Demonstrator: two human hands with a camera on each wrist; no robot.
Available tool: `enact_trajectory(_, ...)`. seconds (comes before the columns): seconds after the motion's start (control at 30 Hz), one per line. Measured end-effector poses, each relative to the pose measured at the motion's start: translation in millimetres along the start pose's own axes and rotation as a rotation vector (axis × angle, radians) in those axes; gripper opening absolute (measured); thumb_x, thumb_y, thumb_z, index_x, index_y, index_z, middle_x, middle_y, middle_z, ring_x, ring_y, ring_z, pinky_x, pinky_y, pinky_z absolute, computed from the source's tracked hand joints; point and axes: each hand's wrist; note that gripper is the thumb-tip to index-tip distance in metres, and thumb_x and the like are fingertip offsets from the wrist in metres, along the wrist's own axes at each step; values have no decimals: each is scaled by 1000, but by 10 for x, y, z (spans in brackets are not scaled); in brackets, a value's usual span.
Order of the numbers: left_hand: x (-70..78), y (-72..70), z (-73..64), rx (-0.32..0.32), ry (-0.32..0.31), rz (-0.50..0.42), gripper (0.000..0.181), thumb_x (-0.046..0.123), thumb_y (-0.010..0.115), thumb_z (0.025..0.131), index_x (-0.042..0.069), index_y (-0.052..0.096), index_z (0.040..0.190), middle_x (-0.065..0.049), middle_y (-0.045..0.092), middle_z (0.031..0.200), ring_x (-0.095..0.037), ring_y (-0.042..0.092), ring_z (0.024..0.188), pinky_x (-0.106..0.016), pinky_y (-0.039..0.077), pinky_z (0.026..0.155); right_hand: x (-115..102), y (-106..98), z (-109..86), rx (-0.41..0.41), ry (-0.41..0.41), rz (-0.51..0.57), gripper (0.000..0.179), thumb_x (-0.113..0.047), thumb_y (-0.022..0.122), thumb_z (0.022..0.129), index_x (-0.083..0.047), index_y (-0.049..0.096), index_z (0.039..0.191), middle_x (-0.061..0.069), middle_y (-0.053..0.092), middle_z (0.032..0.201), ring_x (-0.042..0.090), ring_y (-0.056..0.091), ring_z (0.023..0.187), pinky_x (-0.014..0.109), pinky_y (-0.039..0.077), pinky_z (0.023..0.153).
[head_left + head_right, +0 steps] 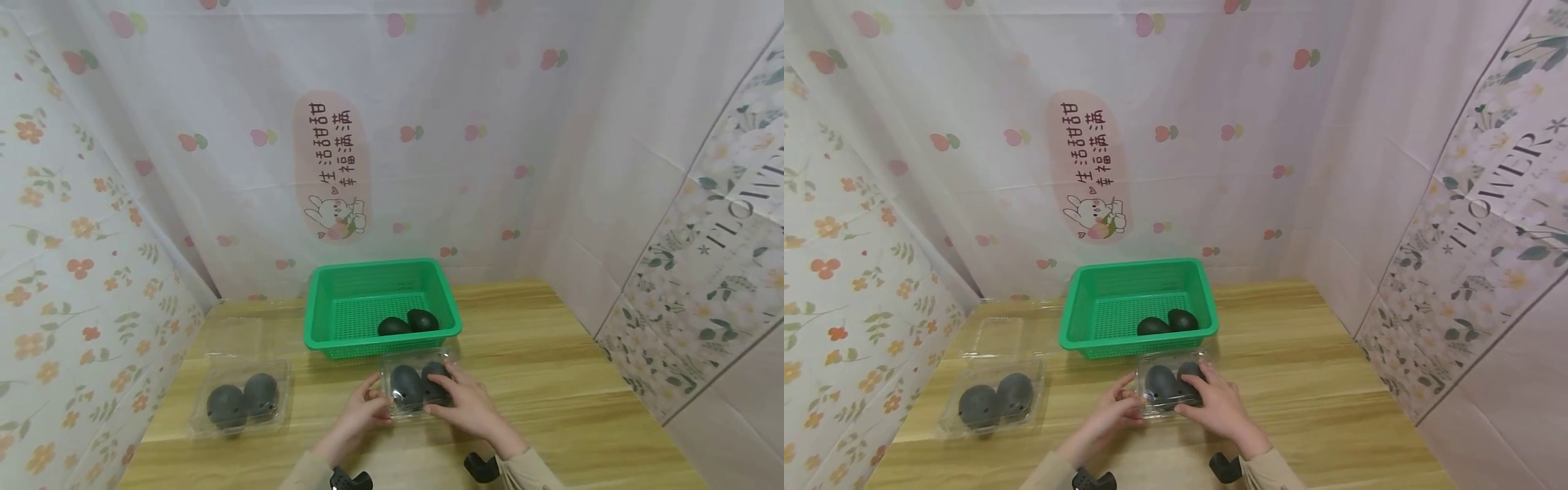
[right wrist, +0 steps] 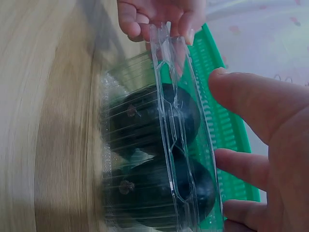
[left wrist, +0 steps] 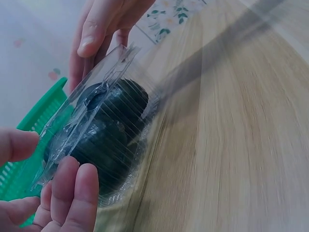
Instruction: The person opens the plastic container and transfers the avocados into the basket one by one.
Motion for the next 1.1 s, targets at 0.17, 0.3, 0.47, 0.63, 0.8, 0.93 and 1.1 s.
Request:
enact_trajectory(0.17, 25, -116, -67, 7, 11, 5, 80, -2, 60, 82, -12, 15, 148, -8, 53, 93, -11, 59, 65, -35, 58, 67, -83, 43, 46, -15, -38, 9, 59, -50, 71, 81, -13, 63, 127, 25, 41, 144, 44, 36, 133, 72, 29, 97)
enact_trajectory(0.3, 49, -198, -118, 11, 21, 0, 80, -2, 60, 83, -12, 15, 148, -7, 53, 93, -11, 60, 66, -35, 58, 67, -147, 75, 83, -22, -67, 10, 58, -49, 71, 81, -13, 64, 126, 26, 41, 144, 44, 36, 133, 72, 30, 96)
enact_trajectory(0.47, 81, -266, -165, 18, 24, 5, 79, -1, 60, 83, -12, 14, 148, -5, 54, 92, -11, 60, 66, -34, 58, 65, -203, 110, 108, -29, -86, 5, 58, -50, 70, 82, -14, 63, 127, 25, 41, 144, 44, 36, 133, 73, 30, 95)
enact_trajectory(0.63, 104, -324, -184, 10, 18, 23, 78, -1, 58, 83, -12, 15, 148, -6, 53, 93, -11, 59, 67, -32, 57, 64, -236, 141, 95, -34, -84, 0, 58, -49, 71, 81, -15, 63, 127, 23, 41, 145, 44, 36, 133, 77, 27, 94)
enact_trajectory(0.8, 105, -424, -240, 1, 3, 24, 79, -1, 58, 83, -12, 14, 148, -6, 52, 93, -10, 57, 66, -29, 56, 62, -304, 185, 81, -39, -117, -1, 56, -45, 73, 80, -13, 64, 125, 24, 43, 143, 44, 39, 131, 79, 27, 91)
enact_trajectory(0.93, 117, -464, -266, -1, -16, 21, 80, -1, 59, 83, -11, 13, 148, -6, 51, 94, -9, 56, 64, -28, 56, 61, -321, 200, 99, -34, -141, -24, 55, -45, 74, 79, -14, 65, 122, 24, 46, 140, 43, 44, 127, 72, 32, 92)
enact_trajectory(1.1, 147, -485, -263, -4, -30, 32, 80, -1, 60, 83, -12, 14, 148, -7, 51, 94, -10, 56, 64, -28, 56, 61, -305, 178, 155, -33, -175, -101, 51, -46, 75, 78, -19, 67, 120, 21, 50, 137, 39, 48, 123, 58, 35, 88)
Point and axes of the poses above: each hand's wrist, its own z-axis towards the middle knuckle, its own y-axis out of the palm, x = y × z
